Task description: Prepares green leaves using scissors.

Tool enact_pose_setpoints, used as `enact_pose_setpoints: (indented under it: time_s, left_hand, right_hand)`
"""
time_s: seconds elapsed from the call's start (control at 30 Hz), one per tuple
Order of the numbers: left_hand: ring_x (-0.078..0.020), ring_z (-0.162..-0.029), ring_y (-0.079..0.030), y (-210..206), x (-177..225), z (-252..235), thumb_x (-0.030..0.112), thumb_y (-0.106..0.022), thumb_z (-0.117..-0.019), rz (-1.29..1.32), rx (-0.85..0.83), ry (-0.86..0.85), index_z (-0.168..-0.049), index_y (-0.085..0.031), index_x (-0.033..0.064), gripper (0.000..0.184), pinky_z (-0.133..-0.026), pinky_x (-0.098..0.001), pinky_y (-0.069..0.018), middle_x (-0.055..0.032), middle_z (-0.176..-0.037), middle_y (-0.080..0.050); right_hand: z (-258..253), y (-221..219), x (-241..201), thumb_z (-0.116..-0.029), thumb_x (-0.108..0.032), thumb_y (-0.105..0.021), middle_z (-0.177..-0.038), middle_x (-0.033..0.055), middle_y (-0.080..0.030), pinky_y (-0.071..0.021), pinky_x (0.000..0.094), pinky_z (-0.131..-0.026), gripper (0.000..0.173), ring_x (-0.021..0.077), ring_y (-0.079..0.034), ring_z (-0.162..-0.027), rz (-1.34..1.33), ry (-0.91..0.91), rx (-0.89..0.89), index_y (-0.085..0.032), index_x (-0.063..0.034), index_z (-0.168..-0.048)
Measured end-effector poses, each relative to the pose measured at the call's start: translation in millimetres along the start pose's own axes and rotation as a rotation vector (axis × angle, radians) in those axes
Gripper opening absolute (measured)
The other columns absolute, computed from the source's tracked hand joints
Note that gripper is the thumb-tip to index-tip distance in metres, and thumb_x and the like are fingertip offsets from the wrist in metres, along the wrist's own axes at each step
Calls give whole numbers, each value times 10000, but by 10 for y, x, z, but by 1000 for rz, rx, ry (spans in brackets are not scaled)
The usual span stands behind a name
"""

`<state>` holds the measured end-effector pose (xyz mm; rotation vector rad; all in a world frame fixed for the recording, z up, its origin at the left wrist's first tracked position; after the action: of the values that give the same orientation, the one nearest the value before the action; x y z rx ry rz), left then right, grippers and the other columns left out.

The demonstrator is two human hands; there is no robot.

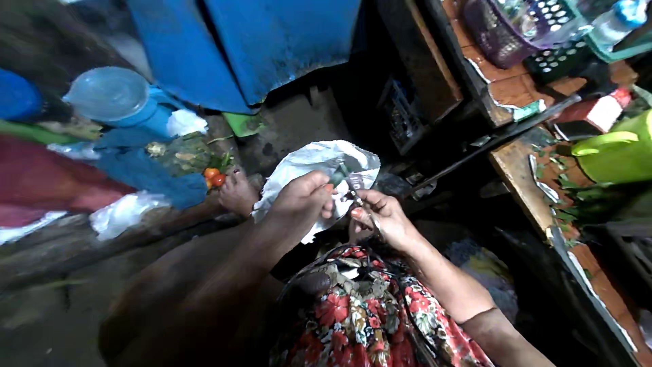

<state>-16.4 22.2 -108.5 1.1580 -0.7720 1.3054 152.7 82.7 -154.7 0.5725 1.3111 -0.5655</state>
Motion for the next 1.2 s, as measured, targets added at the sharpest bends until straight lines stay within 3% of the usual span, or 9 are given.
enact_pose_setpoints:
  time_s: [0.1, 0.17, 0.27, 0.47, 0.67, 0.97, 1.03, 1.1, 1.2]
  left_hand:
    - [-59, -627, -612, 10, -106, -59, 119, -466, -1012, 54, -41, -100, -955, -614, 69, 166, -643, -251, -559, 40, -705, -606]
    - [-3, -606, -604, 10, -86, -58, 110, -455, -1004, 38, -26, -112, -907, -606, 125, 180, -629, -202, -558, 112, -684, -603]
    - [26, -619, -594, 35, -97, -57, 96, -470, -988, 67, -19, -132, -920, -618, 160, 175, -609, -171, -534, 151, -717, -623]
    - [-14, -643, -625, 72, -62, -49, 92, -420, -1036, 76, -62, -24, -991, -563, 145, 159, -642, -229, -567, 139, -759, -638]
    - [-2, -614, -598, 124, -55, -78, 71, -400, -1031, 44, -12, -16, -993, -555, 158, 182, -630, -224, -558, 166, -693, -594]
    - [-1, -626, -604, 47, -67, -51, 88, -426, -1031, -23, -59, 13, -955, -561, 152, 167, -630, -226, -552, 150, -712, -612]
    - [-5, -624, -605, 53, -63, -43, 86, -421, -1032, -39, -52, 25, -958, -562, 143, 169, -636, -230, -555, 144, -710, -610]
    - [-6, -628, -613, 63, -75, -52, 87, -426, -1030, -72, -51, 29, -979, -558, 126, 148, -639, -235, -563, 138, -727, -611]
    - [0, -621, -607, 71, -84, -62, 80, -435, -1023, -73, -60, 18, -980, -558, 136, 142, -630, -230, -558, 151, -725, -610]
  right_hand:
    - [14, -67, -128, -1011, -164, -634, -839, 19, -678, -551, 203, -636, 344, 26, -620, -672, -71, 8, -37, -615, 64, -1268]
    - [8, -71, -190, -1017, -142, -614, -882, 53, -683, -535, 209, -622, 350, 31, -606, -670, -55, 26, -50, -604, 76, -1290]
    - [22, -45, -266, -1025, -142, -605, -902, 84, -681, -511, 210, -622, 350, 34, -585, -668, -20, 47, -72, -603, 77, -1299]
    - [42, -3, -293, -1015, -103, -614, -821, 101, -664, -487, 222, -566, 326, 58, -558, -602, -22, 105, -58, -608, 102, -1269]
    - [42, -16, -248, -1007, -85, -622, -983, 193, -694, -541, 312, -736, 313, 160, -645, -791, 68, 115, -92, -622, 99, -1261]
    - [32, -48, -256, -1011, -99, -619, -1012, 193, -708, -538, 377, -811, 278, 211, -668, -873, 147, 135, -107, -657, 75, -1224]
    - [31, -50, -249, -1013, -106, -622, -1009, 190, -708, -539, 368, -793, 286, 202, -666, -859, 130, 121, -118, -653, 73, -1234]
    - [21, -55, -220, -1013, -110, -623, -983, 179, -702, -543, 343, -709, 286, 180, -651, -782, 108, 100, -123, -653, 63, -1239]
    - [12, -63, -198, -1021, -101, -610, -988, 175, -703, -536, 332, -713, 287, 169, -645, -779, 92, 68, -135, -648, 58, -1256]
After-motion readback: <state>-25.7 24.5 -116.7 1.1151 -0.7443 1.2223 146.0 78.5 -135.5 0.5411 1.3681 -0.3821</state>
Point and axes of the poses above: each hand's wrist, its own z-axis away from the middle knuckle, its own y-axis out of the back of the hand, x = y × z, the point moved 5 cm from there along -z, towards the middle knuckle
